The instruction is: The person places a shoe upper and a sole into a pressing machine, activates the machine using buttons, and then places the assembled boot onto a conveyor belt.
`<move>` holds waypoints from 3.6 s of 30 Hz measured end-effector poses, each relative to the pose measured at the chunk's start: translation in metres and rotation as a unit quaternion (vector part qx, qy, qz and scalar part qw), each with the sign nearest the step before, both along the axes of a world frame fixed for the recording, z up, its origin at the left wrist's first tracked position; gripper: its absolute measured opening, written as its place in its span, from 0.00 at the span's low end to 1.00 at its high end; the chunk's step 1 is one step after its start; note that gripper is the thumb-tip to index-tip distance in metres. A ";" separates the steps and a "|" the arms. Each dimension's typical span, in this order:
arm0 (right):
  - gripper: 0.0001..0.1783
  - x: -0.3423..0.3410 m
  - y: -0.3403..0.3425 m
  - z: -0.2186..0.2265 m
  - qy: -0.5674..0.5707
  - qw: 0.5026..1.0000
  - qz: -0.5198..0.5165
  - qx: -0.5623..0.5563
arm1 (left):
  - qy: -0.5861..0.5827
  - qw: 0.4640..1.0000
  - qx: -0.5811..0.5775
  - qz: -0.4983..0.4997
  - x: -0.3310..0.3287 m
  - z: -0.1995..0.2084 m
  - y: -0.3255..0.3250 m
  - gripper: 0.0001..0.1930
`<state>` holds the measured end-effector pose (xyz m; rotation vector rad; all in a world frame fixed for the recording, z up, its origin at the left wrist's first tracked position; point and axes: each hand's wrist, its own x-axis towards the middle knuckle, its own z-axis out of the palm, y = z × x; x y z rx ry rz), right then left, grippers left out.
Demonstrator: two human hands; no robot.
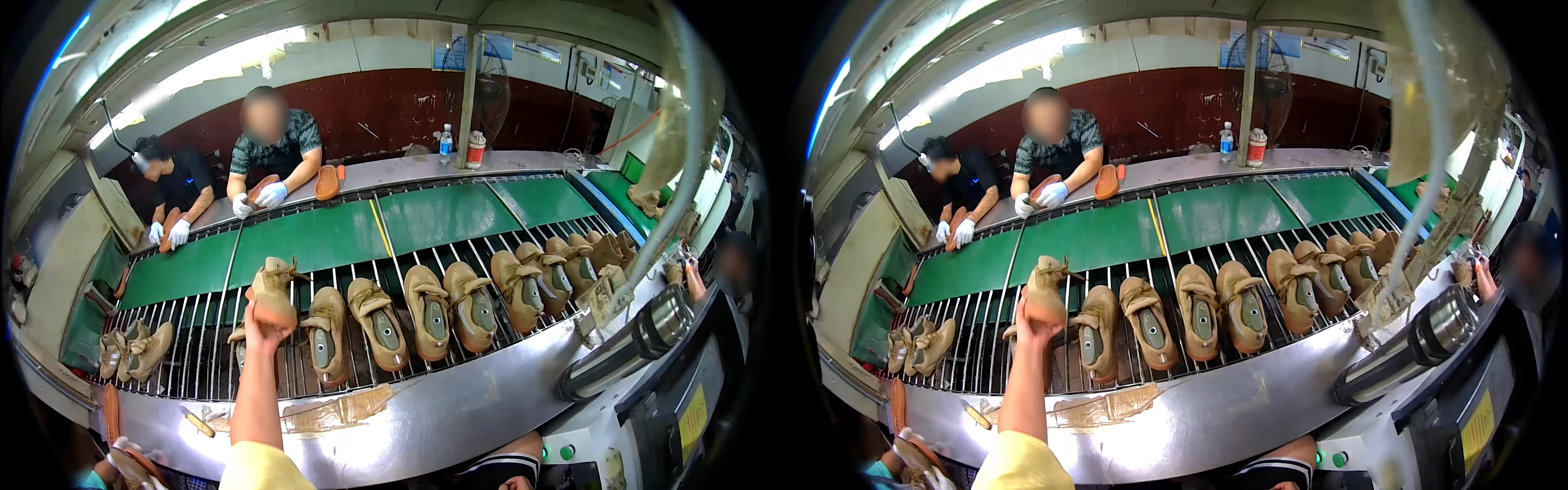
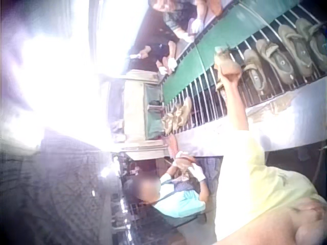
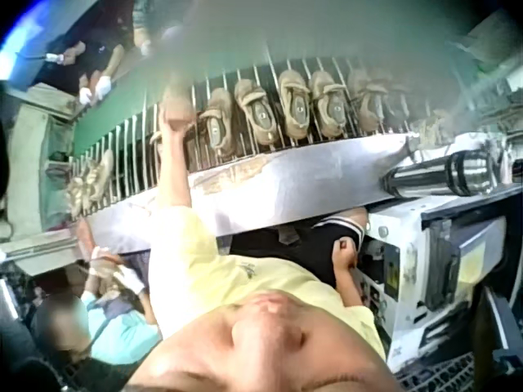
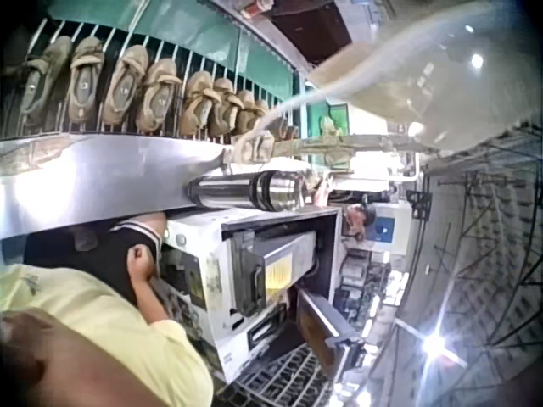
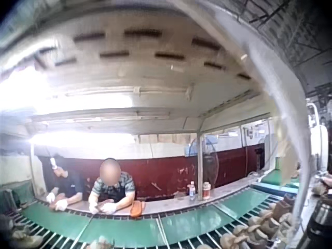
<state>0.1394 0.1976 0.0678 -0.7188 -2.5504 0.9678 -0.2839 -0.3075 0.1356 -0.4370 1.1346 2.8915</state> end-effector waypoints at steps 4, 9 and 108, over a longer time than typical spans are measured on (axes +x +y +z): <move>0.07 0.007 -0.011 0.007 -0.031 0.999 0.003 0.022 | 0.101 0.991 0.091 0.022 0.137 0.020 0.031 0.36; 0.05 0.003 -0.021 -0.015 0.064 0.994 0.059 -0.073 | 0.131 0.925 0.357 -0.015 0.275 0.058 0.109 0.43; 0.11 0.449 0.093 -0.015 0.139 0.845 -0.421 -0.298 | 0.314 0.539 -0.322 -0.712 0.489 -0.073 0.526 0.11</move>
